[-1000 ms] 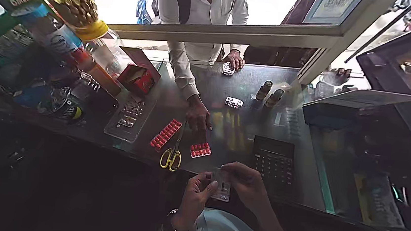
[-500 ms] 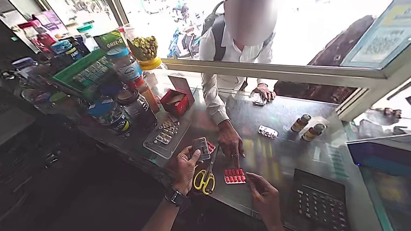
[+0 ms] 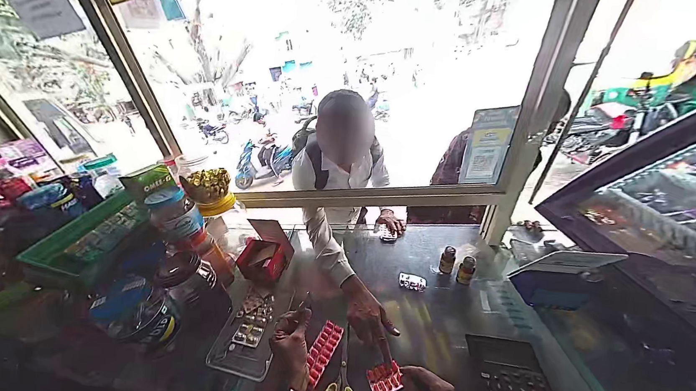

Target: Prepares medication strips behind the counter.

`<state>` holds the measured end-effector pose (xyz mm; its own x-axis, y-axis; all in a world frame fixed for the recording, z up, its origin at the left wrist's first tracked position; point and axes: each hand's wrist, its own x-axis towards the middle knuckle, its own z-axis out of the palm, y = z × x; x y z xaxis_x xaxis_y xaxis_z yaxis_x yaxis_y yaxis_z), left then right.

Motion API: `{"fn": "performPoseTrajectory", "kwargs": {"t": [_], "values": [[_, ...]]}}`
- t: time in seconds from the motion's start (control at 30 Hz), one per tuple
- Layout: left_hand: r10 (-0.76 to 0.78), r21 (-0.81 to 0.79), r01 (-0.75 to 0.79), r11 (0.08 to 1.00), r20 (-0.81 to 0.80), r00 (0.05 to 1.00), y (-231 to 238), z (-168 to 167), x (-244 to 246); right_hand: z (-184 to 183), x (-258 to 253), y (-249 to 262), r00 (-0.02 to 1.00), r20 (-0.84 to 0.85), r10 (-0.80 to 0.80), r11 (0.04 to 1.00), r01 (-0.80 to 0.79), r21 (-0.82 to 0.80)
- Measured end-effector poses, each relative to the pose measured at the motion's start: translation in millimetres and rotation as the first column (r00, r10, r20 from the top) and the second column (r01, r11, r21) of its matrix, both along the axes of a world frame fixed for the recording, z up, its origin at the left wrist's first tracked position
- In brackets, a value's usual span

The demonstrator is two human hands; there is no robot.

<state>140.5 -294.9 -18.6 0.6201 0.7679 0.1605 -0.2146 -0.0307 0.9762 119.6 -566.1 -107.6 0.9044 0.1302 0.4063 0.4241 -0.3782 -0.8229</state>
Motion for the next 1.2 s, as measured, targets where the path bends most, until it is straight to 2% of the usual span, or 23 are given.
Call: {"fn": "performPoseTrajectory", "kwargs": {"t": [0.17, 0.57, 0.77, 1.2], "values": [[0.116, 0.039, -0.118, 0.992, 0.043, 0.992, 16.7, -14.7, 15.6, -8.4, 1.0, 2.9, 0.996, 0.056, -0.065, 0.998, 0.066, -0.023], [0.081, 0.255, -0.041, 0.966, -0.149, 0.985, 56.0, -69.2, 57.7, -13.5, 10.4, 3.8, 0.995, 0.003, -0.103, 0.993, 0.103, 0.054], [0.076, 0.217, -0.032, 0.976, -0.195, 0.978, 54.5, -78.0, 59.9, -11.8, 10.0, 2.5, 0.994, -0.026, -0.102, 0.993, 0.103, 0.059], [0.032, 0.204, -0.011, 0.979, -0.096, 0.995, 51.0, -80.2, 52.3, -11.2, 6.3, 2.2, 0.994, -0.006, -0.111, 0.993, 0.111, 0.027]]}}
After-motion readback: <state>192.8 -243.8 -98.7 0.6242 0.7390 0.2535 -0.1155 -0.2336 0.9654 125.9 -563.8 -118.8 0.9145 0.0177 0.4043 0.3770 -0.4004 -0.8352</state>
